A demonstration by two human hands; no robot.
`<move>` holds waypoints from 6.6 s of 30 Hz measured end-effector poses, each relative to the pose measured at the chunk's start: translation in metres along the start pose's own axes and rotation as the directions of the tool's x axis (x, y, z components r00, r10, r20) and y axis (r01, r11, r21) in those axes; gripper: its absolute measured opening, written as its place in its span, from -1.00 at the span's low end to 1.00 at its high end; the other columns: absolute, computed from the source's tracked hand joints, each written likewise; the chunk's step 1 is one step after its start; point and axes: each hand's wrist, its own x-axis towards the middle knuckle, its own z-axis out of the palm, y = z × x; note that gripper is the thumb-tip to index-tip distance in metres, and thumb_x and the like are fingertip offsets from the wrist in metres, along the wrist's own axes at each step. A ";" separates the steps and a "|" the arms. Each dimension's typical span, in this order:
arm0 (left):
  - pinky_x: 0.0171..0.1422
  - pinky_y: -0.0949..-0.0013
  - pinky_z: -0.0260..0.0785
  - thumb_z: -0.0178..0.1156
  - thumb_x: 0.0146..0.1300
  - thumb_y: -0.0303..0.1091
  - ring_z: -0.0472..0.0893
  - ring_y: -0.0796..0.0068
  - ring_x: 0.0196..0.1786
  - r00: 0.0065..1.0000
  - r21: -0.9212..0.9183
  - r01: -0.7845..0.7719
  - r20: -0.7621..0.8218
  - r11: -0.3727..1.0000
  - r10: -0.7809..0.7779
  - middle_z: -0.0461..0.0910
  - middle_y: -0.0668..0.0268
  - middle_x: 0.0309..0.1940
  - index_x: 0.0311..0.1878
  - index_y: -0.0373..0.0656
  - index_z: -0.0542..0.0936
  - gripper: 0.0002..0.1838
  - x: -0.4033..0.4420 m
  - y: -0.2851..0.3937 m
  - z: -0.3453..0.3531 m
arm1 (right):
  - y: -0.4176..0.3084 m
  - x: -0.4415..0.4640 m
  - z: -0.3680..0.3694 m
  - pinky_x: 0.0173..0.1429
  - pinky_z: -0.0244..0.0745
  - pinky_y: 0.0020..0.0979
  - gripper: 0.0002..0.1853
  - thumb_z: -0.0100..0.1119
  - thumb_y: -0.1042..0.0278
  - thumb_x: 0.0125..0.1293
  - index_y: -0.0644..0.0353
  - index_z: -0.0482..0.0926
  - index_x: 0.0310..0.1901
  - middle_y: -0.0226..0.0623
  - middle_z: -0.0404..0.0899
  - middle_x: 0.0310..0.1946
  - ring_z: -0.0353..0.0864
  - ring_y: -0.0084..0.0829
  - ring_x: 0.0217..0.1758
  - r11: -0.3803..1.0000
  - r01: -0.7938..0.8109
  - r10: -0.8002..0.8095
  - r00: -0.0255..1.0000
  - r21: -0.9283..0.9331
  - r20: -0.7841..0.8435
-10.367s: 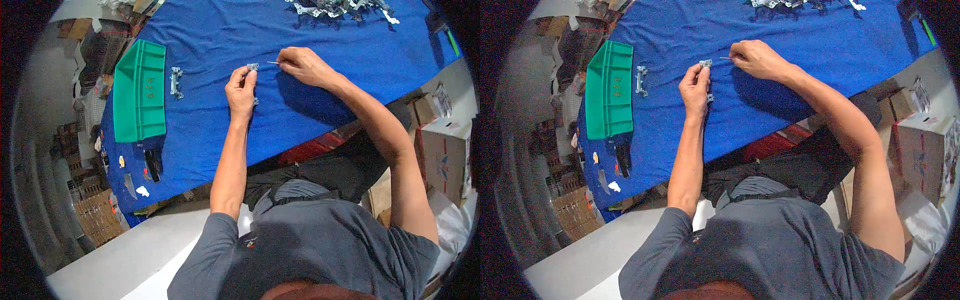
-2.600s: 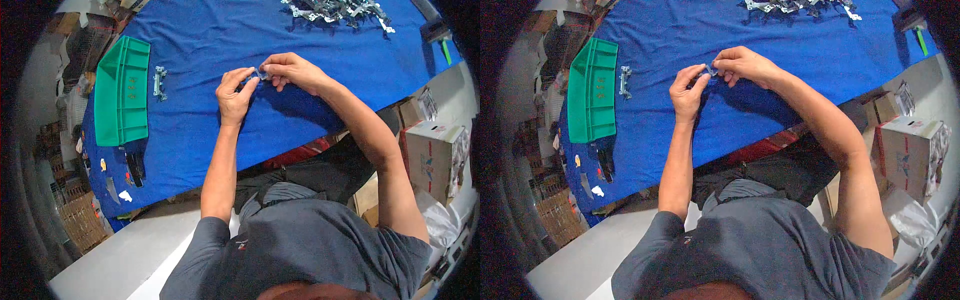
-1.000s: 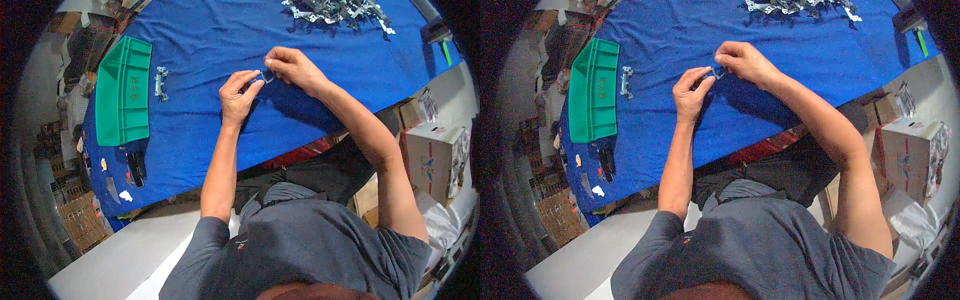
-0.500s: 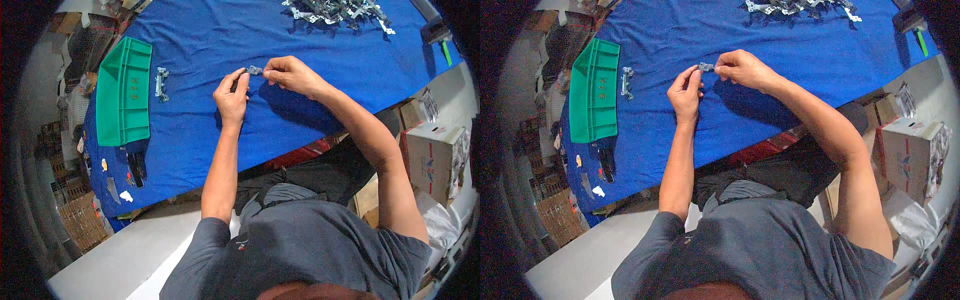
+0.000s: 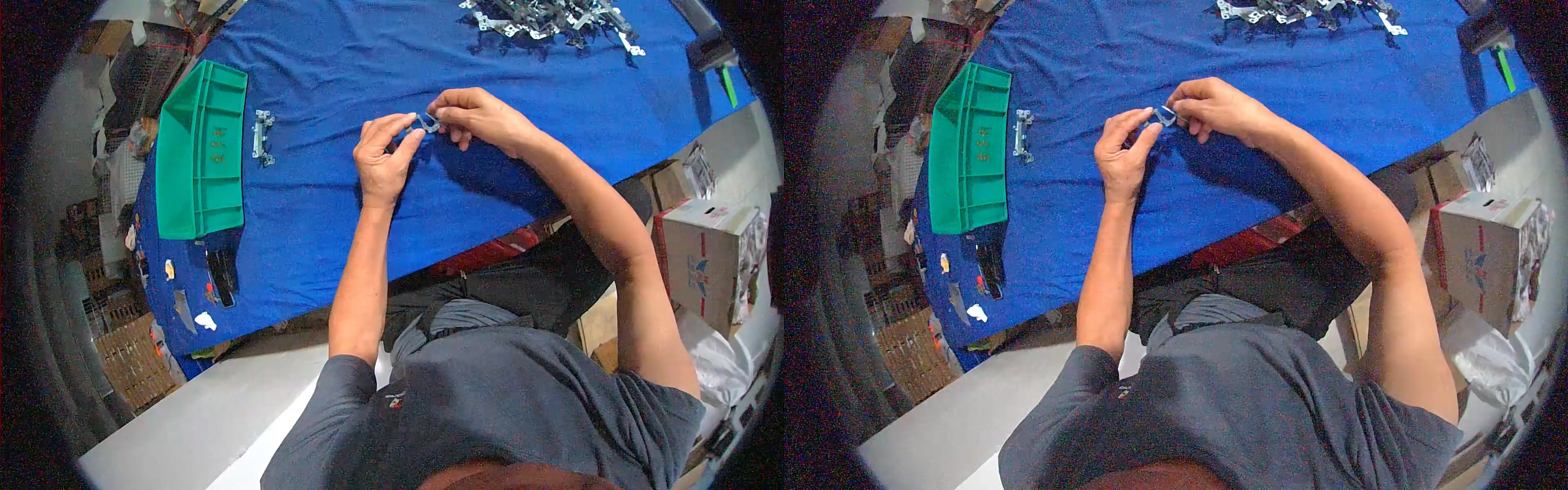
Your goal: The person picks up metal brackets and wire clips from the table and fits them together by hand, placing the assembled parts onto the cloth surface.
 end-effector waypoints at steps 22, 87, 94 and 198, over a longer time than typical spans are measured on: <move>-0.50 0.58 0.32 0.33 0.30 -0.44 0.52 0.73 -0.51 0.896 -0.254 0.415 -0.052 0.873 -0.441 0.63 0.39 -0.42 -0.08 -0.26 0.72 -0.83 -0.004 0.001 0.004 | -0.009 -0.007 0.008 -0.48 0.21 -0.61 -0.80 0.16 0.20 0.44 0.16 0.61 -0.21 -0.57 0.51 -0.50 0.33 -0.75 -0.51 0.991 -0.020 0.023 1.000 -0.134 0.020; -0.08 0.39 0.48 0.46 0.02 -0.51 0.65 0.39 -0.16 0.999 -0.038 -0.011 0.039 0.999 0.013 0.72 0.24 -0.18 -0.14 -0.17 0.76 -0.73 0.000 0.003 0.000 | -0.001 -0.001 0.004 -0.47 0.38 -0.59 -0.78 0.15 0.21 0.43 0.21 0.58 -0.14 -0.49 0.53 -0.44 0.45 -0.67 -0.45 0.996 -0.002 0.002 1.000 -0.094 -0.001; -0.34 0.55 0.42 0.37 0.24 -0.43 0.57 0.67 -0.37 0.965 -0.146 0.250 -0.039 0.957 -0.259 0.68 0.34 -0.31 -0.07 -0.23 0.73 -0.80 -0.003 0.002 0.003 | -0.012 -0.004 -0.002 -0.51 0.27 -0.61 -0.79 0.15 0.19 0.44 0.16 0.60 -0.20 -0.52 0.56 -0.47 0.40 -0.68 -0.52 0.999 0.018 -0.020 0.997 -0.031 -0.071; -0.28 0.48 0.42 0.37 0.22 -0.44 0.57 0.63 -0.39 0.952 -0.073 0.281 -0.106 0.957 -0.288 0.67 0.28 -0.40 -0.14 -0.28 0.72 -0.83 -0.006 -0.010 0.007 | -0.006 -0.006 0.013 -0.49 0.21 -0.61 -0.77 0.14 0.21 0.46 0.21 0.62 -0.18 -0.56 0.53 -0.46 0.33 -0.76 -0.50 0.985 0.066 -0.069 0.998 -0.158 -0.010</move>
